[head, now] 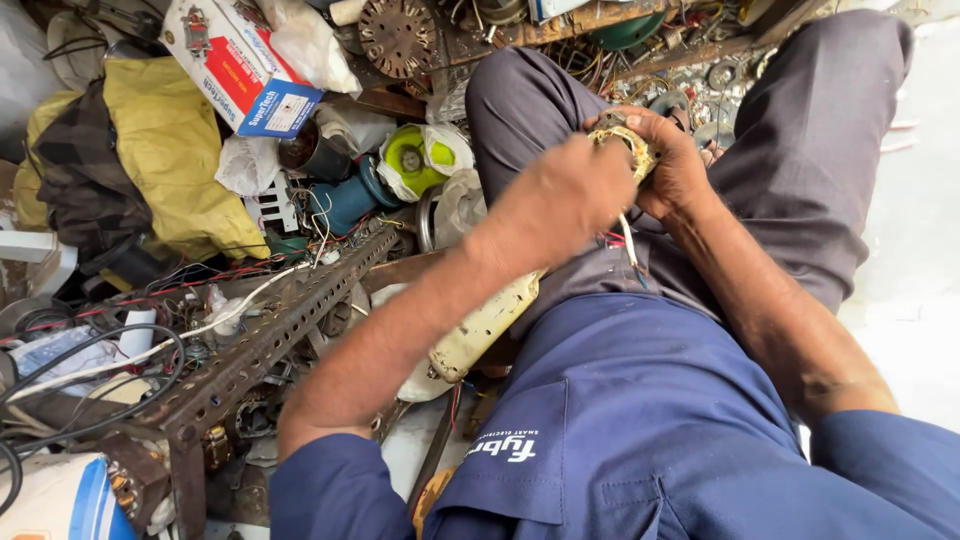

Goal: Dismantling and checking the internal wiring and core of a ceiling fan motor.

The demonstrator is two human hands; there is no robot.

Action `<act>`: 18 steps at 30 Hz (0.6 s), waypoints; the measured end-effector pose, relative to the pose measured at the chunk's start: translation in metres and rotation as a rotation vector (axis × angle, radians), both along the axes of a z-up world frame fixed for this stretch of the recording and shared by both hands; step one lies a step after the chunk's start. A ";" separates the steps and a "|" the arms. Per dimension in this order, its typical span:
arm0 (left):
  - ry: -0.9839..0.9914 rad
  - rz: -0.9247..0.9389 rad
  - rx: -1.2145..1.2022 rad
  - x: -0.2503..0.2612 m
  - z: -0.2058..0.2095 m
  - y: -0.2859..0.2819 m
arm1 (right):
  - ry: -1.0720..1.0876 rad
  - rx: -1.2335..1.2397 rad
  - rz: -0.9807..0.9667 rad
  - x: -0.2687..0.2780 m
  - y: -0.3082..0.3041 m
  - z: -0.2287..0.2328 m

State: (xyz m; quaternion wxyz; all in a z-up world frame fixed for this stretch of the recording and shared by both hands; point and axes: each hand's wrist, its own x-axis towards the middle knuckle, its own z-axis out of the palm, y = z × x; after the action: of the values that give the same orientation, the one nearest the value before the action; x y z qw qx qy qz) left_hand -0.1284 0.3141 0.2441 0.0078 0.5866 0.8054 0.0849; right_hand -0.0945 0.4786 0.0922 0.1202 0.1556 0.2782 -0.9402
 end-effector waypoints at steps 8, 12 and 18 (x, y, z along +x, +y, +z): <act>-0.114 0.125 0.052 -0.007 -0.010 -0.001 | -0.057 0.040 -0.029 0.003 0.002 -0.011; -0.223 0.181 -0.060 -0.008 -0.022 0.004 | -0.102 0.028 0.000 0.002 0.005 -0.021; -0.525 0.519 -0.173 -0.009 -0.038 0.008 | -0.092 0.042 0.035 0.003 0.004 -0.006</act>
State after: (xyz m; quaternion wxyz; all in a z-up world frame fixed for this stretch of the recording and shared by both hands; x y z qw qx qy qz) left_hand -0.1372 0.3218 0.2060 0.2417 0.3187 0.9019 0.1633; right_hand -0.0914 0.4831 0.0863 0.1461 0.1960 0.2951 -0.9237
